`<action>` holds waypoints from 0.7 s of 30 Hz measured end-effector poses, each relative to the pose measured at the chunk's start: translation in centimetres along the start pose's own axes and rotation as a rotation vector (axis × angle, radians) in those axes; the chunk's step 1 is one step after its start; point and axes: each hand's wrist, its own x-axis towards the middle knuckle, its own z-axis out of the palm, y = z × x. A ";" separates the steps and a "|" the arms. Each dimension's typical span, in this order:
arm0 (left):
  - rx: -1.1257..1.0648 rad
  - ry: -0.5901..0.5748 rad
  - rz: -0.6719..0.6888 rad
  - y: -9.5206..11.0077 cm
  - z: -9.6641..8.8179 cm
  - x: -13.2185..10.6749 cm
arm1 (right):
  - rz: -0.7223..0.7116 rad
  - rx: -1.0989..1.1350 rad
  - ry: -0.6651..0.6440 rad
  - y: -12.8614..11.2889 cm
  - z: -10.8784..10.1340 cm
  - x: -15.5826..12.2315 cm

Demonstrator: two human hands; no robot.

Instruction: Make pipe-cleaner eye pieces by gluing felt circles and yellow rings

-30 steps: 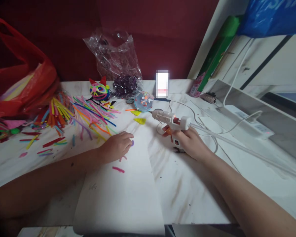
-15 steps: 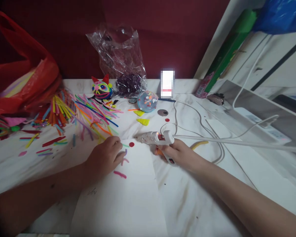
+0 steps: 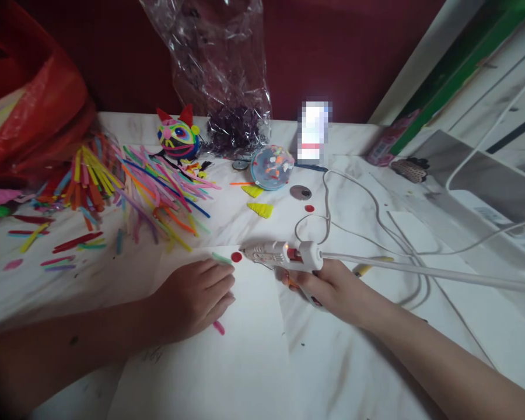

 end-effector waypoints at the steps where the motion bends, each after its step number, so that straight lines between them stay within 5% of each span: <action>1: 0.003 -0.009 0.002 0.0 0.1 0.0 | 0.001 -0.015 0.006 0.0 0.0 0.0; 21: 0.054 -0.012 0.019 0.0 0.0 0.1 | -0.070 -0.113 0.022 -0.2 0.2 0.1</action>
